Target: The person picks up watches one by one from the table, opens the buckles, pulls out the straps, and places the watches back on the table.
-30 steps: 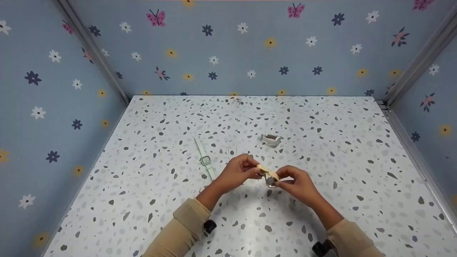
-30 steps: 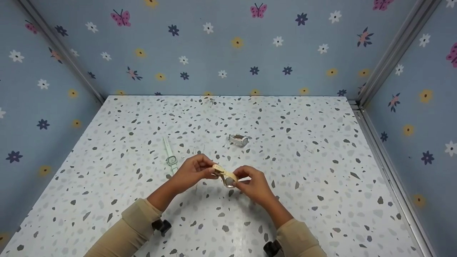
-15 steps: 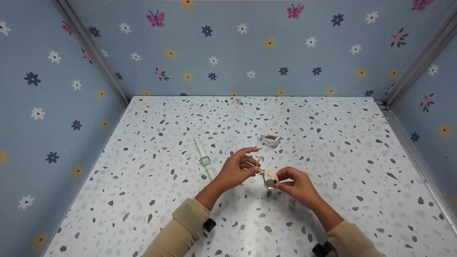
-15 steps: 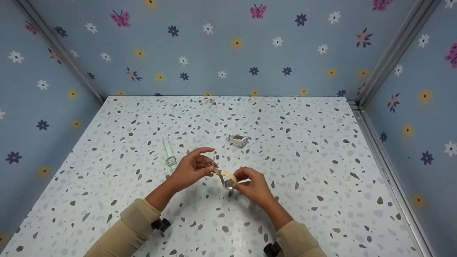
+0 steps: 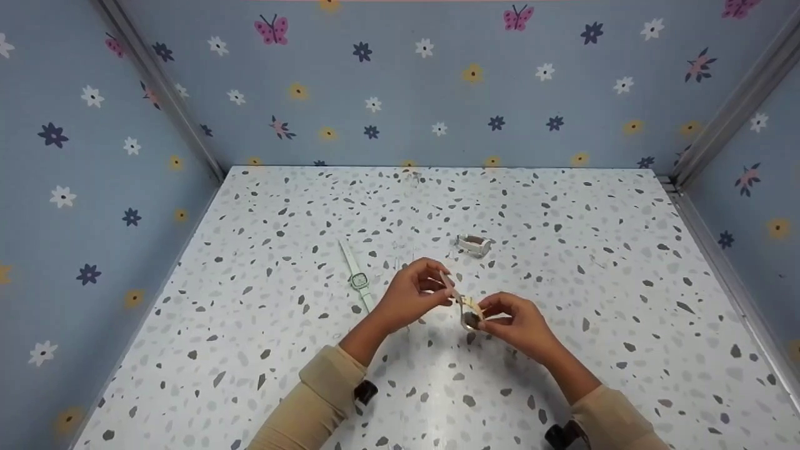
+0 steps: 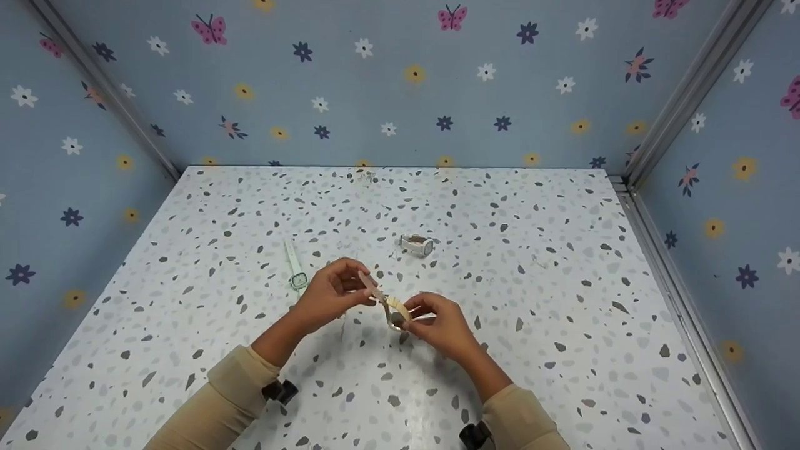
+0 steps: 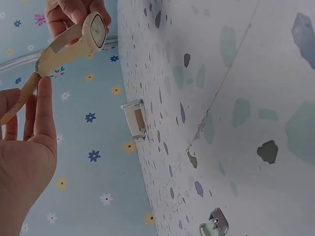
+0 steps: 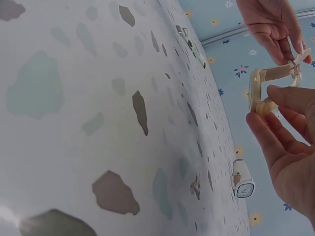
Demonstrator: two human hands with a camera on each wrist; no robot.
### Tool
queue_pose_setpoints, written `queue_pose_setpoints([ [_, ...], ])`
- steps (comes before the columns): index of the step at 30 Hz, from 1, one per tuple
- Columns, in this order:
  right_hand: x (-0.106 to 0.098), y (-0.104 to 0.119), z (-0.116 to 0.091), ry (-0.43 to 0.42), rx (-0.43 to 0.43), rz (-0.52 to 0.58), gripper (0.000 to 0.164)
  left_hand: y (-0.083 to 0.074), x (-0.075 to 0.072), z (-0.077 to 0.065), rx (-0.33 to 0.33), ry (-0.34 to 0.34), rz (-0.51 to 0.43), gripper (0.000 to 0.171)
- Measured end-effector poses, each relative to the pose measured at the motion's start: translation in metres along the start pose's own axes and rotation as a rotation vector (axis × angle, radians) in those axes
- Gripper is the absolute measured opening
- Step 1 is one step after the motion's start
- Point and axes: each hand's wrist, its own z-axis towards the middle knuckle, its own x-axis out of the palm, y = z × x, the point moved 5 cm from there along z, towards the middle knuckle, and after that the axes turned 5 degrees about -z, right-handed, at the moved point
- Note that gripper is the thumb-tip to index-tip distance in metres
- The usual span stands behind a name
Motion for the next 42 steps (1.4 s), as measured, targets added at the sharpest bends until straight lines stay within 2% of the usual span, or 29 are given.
queue_pose_setpoints([
  [5, -0.001, 0.021, 0.001, -0.025, -0.033, -0.004, 0.033, -0.008, 0.003, -0.001, 0.022, -0.011, 0.058, 0.023],
  [10, 0.001, 0.018, 0.009, -0.059, -0.066, -0.039, 0.03, -0.01, 0.006, -0.001, 0.041, -0.019, 0.138, 0.024],
  [13, 0.004, 0.021, 0.011, -0.061, -0.118, -0.088, 0.028, -0.01, 0.007, -0.001, 0.051, -0.026, 0.152, 0.024],
  [17, 0.006, 0.026, 0.012, -0.068, -0.18, -0.142, 0.024, -0.01, 0.008, 0.0, 0.06, -0.033, 0.12, 0.024],
  [21, 0.006, 0.026, 0.012, -0.078, -0.184, -0.165, 0.024, -0.009, 0.006, -0.001, 0.056, -0.036, 0.094, 0.022],
  [42, 0.009, 0.023, 0.016, -0.086, -0.077, -0.056, 0.017, 0.001, 0.005, -0.001, 0.02, -0.097, -0.095, 0.024],
])
